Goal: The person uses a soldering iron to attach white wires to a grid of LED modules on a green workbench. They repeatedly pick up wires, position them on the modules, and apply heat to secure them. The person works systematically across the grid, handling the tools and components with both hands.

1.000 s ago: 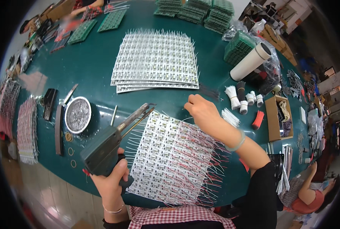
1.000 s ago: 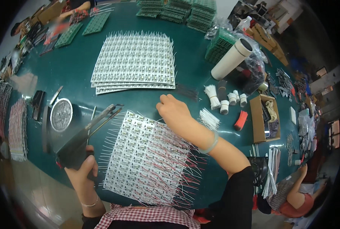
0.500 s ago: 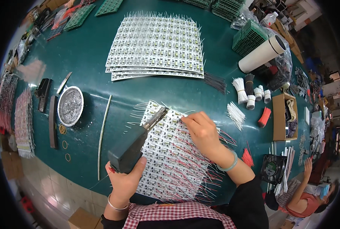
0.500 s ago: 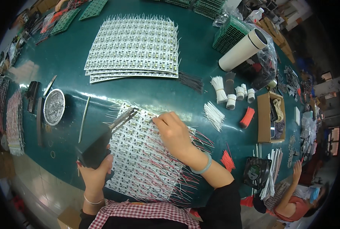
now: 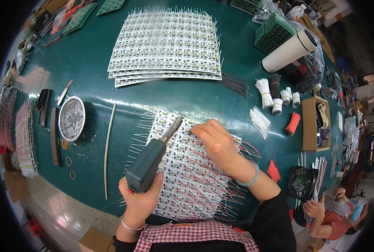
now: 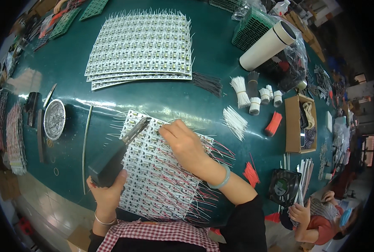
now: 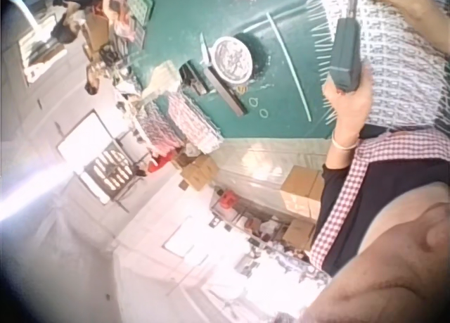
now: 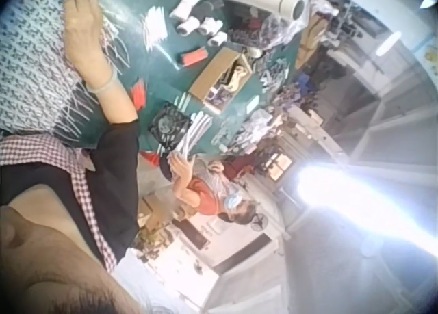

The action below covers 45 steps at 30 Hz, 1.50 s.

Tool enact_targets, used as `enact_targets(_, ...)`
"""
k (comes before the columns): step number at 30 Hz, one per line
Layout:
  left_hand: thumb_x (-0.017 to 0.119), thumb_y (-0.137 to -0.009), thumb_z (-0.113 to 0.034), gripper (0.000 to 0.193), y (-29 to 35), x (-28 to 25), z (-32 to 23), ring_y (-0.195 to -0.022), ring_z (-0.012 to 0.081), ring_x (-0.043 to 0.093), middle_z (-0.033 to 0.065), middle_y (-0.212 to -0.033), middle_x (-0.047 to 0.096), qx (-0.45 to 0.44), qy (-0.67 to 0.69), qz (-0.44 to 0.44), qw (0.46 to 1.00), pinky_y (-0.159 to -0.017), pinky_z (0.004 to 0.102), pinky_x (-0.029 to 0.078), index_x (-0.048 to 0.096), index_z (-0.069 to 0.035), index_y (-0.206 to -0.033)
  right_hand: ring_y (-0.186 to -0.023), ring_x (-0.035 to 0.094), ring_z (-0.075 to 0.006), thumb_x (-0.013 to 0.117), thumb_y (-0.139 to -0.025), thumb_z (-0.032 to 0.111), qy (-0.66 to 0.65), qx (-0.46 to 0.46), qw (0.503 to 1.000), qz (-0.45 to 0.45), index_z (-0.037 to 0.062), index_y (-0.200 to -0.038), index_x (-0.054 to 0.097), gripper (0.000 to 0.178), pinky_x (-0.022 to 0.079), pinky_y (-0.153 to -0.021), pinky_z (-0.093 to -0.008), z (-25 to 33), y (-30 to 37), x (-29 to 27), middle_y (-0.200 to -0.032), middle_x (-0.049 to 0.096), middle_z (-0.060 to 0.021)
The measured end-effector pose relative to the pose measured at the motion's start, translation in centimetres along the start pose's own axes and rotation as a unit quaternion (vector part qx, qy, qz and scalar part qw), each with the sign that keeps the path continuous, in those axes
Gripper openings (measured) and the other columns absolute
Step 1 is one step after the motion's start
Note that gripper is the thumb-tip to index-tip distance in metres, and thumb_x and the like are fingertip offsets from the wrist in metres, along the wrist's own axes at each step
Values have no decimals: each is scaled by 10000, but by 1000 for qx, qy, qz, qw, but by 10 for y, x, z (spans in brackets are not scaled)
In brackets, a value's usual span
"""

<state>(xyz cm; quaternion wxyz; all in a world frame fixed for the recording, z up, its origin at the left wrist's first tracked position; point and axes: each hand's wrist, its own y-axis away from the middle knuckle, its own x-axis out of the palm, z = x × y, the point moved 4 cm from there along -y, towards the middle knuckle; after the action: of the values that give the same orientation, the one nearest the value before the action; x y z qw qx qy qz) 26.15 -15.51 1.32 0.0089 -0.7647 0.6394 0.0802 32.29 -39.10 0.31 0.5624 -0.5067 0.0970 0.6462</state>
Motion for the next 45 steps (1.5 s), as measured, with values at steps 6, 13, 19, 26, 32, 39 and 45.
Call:
enact_targets(6, 821, -796, 13, 186, -3, -1, 0, -536, 55, 544, -11, -713, 649, -10, -20, 10, 1000, -483, 219, 401, 706, 13, -942, -902, 642, -294, 671, -692, -55, 21, -13, 999, 36, -31, -1057, 672, 366, 553, -739, -365, 3, 7, 0, -1029, 688, -137)
enact_targets(13, 822, -806, -40, 149, -6, 3, -7, -623, 77, 578, 34, -748, 688, -17, -21, 39, 999, -560, 262, 448, 719, 31, -888, -950, 610, -287, 664, -743, -14, 50, -6, 997, 50, -28, -1093, 636, 351, 551, -766, -345, 3, 12, 4, -1033, 637, -118)
enact_targets(19, 783, -804, 2, 152, -9, 8, -13, -627, 59, 572, 39, -758, 681, 27, -23, 62, 997, -554, 242, 450, 707, 45, -928, -967, 607, -316, 655, -752, -28, 49, 21, 998, 25, -59, -1129, 631, 379, 538, -796, -377, -1, 9, -1, -1052, 620, -145)
enact_targets(26, 758, -818, 19, 147, -9, 14, -15, -628, 52, 571, 40, -761, 669, 33, -48, 89, 994, -561, 234, 457, 697, 41, -949, -959, 610, -307, 651, -755, -17, 70, 28, 997, 28, -63, -1099, 641, 347, 544, -756, -365, -1, 9, 2, -1051, 608, -151)
enact_targets(32, 760, -819, 18, 122, -12, 17, -17, -625, 60, 571, 47, -748, 657, 47, -78, 108, 990, -556, 237, 454, 688, 37, -916, -944, 609, -299, 650, -754, -16, 73, 22, 997, 21, -66, -1087, 643, 337, 545, -733, -358, -3, 10, 5, -1043, 601, -149)
enact_targets(39, 764, -820, 8, 116, -13, 19, -15, -613, 82, 576, 57, -743, 649, 76, -102, 111, 986, -552, 250, 454, 683, 31, -900, -931, 604, -297, 653, -754, -11, 76, 21, 997, 19, -74, -1086, 640, 338, 544, -722, -358, -3, 9, 5, -1028, 591, -146)
enact_targets(45, 773, -816, -3, 120, -12, 19, -11, -597, 97, 571, 69, -728, 639, 70, -107, 108, 986, -543, 263, 447, 669, 22, -872, -926, 602, -291, 648, -747, -12, 82, 21, 996, 23, -72, -1076, 639, 334, 543, -715, -354, -2, 8, 6, -1029, 588, -143)
